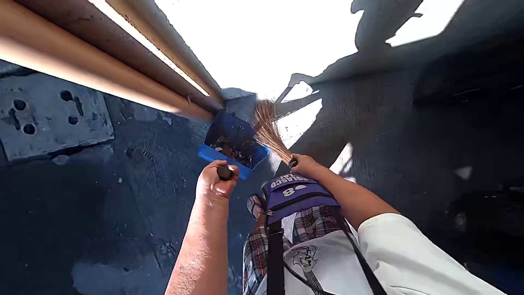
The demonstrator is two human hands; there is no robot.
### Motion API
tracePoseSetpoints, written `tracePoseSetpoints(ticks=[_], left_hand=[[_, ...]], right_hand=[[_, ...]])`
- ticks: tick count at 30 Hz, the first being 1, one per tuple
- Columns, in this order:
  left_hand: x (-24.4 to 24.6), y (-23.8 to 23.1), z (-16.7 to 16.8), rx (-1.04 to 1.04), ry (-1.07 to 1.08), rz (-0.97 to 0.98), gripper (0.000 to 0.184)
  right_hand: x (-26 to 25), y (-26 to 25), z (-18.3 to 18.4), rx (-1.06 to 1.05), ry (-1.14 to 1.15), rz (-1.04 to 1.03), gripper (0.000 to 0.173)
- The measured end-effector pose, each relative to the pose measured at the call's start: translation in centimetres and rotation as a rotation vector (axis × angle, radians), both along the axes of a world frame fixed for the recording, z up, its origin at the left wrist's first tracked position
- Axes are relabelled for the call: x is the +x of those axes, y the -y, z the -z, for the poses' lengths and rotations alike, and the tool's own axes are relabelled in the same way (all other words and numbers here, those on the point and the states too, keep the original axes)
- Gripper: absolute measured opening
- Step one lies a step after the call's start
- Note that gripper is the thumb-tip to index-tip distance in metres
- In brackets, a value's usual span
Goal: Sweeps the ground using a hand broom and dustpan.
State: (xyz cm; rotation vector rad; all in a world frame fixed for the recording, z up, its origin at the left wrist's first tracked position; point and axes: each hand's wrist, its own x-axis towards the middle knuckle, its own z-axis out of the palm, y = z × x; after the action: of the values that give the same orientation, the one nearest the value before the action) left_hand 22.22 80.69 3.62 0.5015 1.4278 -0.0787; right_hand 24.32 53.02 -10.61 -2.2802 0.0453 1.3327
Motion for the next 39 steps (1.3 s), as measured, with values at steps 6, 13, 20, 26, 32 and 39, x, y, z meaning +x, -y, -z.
tracePoseSetpoints(ticks=[6, 13, 20, 26, 32, 39], left_hand=[[-11.8, -10.2, 3.1, -0.263, 0.088, -0.033, 0.016], [-20.4, -17.5, 1.2, -0.276, 0.193, -0.085, 0.028], [-15.4, -13.3, 1.4, -0.051, -0.068, 0.125, 0.006], [-12.0, -9.1, 1.1, 0.046, -0.173, 0.183, 0.012], [-12.2, -9.1, 1.7, 0.03, -0.196, 0.181, 0.01], [-11.0, -7.2, 2.5, 0.04, -0.284, 0.204, 0.011]], right_hand=[[-8.4, 1.5, -9.0, -0.038, 0.062, -0.046, 0.07], [-16.1, 10.1, -9.6, -0.22, 0.172, 0.569, 0.07], [-14.8, 0.2, 4.6, -0.003, -0.128, 1.013, 0.071], [-17.5, -3.4, -2.4, 0.139, -0.29, 0.256, 0.085], [-15.7, 9.5, -9.9, 0.073, -0.175, 0.561, 0.081], [-7.2, 7.5, 2.7, 0.085, 0.092, 0.962, 0.087]])
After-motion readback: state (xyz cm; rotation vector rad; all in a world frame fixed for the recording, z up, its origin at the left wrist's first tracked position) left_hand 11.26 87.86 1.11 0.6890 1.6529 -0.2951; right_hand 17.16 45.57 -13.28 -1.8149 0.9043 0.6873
